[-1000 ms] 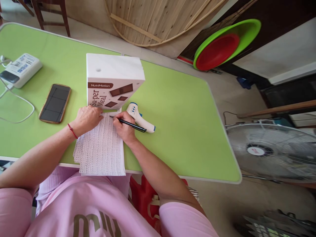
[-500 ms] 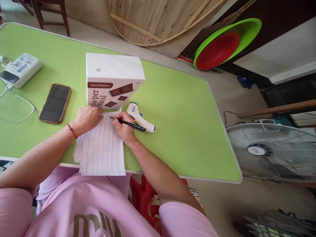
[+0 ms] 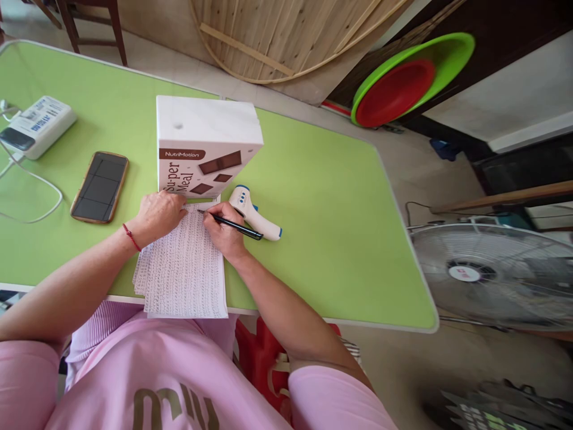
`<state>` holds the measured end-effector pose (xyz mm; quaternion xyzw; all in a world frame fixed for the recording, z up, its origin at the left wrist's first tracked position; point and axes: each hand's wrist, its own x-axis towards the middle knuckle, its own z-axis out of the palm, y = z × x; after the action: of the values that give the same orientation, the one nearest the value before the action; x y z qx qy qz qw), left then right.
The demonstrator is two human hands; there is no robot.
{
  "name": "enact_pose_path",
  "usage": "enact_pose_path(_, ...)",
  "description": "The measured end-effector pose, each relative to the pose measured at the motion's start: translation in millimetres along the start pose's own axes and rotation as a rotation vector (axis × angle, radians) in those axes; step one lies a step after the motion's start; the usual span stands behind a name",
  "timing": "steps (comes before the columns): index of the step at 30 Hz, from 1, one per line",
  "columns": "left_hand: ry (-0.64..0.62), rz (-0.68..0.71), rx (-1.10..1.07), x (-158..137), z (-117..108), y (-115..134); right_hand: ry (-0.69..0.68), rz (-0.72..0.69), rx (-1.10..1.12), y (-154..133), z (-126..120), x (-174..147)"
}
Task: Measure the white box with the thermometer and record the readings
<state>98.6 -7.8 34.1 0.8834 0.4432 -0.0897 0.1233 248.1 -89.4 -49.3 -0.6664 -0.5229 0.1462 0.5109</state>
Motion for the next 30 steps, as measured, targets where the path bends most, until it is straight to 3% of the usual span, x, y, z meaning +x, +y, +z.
enact_pose_path(17,-0.014,0.005,0.012,0,-2,0,0.015,-0.003,0.036,0,-2,-1)
enact_pose_path(21,-0.027,0.006,0.021,-1,-2,1,0.027,-0.123,0.05,-4,-14,1)
enact_pose_path(26,-0.046,0.012,0.062,-7,-8,1,-0.088,-0.46,-0.27,-14,-44,7)
enact_pose_path(30,-0.059,-0.057,0.113,-23,-35,-12,-0.264,-0.498,-0.592,-15,-56,4)
